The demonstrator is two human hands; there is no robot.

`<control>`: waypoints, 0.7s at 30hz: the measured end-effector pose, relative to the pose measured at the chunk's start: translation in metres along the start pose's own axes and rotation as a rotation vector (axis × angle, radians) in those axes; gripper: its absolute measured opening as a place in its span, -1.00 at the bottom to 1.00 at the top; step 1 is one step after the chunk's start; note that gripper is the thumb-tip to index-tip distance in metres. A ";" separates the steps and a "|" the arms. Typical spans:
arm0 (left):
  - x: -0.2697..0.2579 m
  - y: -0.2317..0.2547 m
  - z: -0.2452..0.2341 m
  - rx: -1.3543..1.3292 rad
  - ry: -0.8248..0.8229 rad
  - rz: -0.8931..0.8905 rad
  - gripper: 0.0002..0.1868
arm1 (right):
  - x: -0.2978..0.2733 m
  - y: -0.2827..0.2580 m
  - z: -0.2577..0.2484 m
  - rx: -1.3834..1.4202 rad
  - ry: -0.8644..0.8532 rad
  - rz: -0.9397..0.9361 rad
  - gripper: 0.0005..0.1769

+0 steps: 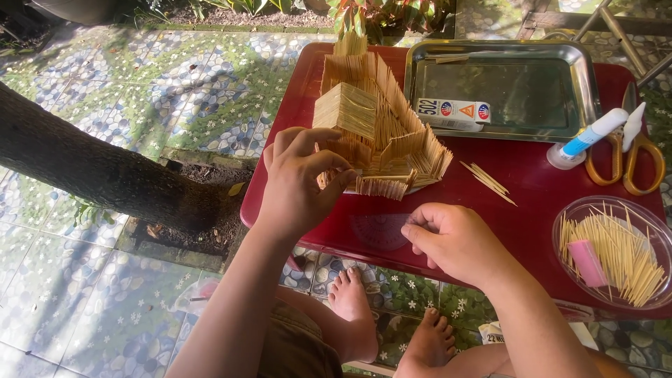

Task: The person assembles a small house-shaped structure using wooden sticks and glue. They insert sticks into the frame, use a protractor to check angles, and continue adding sticks to build the walls and roof.

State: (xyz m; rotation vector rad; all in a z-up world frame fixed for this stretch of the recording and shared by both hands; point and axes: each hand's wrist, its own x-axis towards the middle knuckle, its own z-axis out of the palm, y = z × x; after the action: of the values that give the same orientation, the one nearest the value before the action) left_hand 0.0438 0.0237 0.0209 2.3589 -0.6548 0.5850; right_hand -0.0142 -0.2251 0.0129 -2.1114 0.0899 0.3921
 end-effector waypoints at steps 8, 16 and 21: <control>-0.005 -0.007 0.003 0.028 0.026 -0.010 -0.87 | -0.002 -0.004 0.000 0.022 -0.002 0.022 -0.75; -0.007 -0.009 0.002 0.033 0.014 -0.011 -0.87 | -0.002 -0.004 0.000 0.038 -0.008 0.034 -0.74; -0.007 -0.011 0.001 0.093 -0.022 0.001 -0.86 | 0.000 -0.003 0.000 0.040 -0.015 0.059 -0.75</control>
State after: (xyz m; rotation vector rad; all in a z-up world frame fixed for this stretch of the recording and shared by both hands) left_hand 0.0453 0.0325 0.0114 2.4548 -0.6516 0.6036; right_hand -0.0135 -0.2234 0.0152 -2.0697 0.1501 0.4371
